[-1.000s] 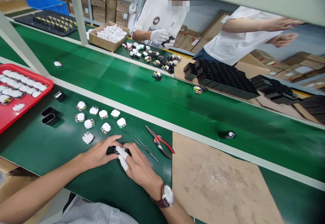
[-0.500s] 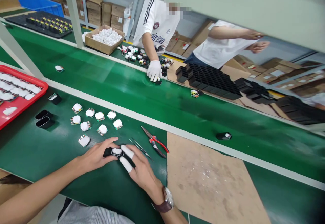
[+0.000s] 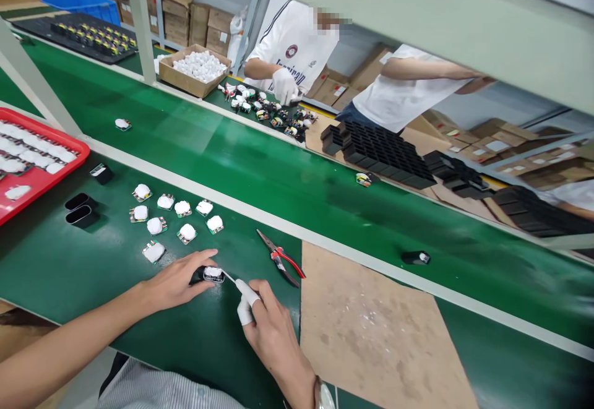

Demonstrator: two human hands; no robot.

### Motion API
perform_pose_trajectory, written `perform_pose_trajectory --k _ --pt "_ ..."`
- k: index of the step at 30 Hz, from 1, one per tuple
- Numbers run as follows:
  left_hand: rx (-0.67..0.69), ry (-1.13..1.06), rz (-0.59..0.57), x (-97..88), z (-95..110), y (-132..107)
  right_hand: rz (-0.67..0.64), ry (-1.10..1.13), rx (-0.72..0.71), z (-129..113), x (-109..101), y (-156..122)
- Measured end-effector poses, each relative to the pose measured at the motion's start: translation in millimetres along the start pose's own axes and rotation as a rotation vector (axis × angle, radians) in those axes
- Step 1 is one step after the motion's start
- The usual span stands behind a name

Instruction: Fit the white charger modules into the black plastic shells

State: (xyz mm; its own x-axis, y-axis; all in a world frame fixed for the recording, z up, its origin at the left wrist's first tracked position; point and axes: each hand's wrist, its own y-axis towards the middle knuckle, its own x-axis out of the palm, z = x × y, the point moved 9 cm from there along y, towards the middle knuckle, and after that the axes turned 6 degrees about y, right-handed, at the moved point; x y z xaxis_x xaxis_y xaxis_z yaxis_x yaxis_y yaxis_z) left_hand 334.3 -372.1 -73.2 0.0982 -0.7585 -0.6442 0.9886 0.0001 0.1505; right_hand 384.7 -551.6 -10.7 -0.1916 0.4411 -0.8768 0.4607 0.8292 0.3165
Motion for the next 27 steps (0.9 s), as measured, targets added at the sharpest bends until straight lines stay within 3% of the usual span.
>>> perform_pose_trajectory --k 14,22,27 --pt "-0.005 -0.013 -0.016 2.5 -4 -1 -0.084 -0.104 -0.031 -5 -1 8" --pt "-0.001 -0.054 -0.033 2.8 -3 1 -0.048 0.171 -0.072 12 4 25" --pt "0.003 -0.083 -0.028 2.1 -1 1 -0.103 0.237 -0.136 12 10 40"
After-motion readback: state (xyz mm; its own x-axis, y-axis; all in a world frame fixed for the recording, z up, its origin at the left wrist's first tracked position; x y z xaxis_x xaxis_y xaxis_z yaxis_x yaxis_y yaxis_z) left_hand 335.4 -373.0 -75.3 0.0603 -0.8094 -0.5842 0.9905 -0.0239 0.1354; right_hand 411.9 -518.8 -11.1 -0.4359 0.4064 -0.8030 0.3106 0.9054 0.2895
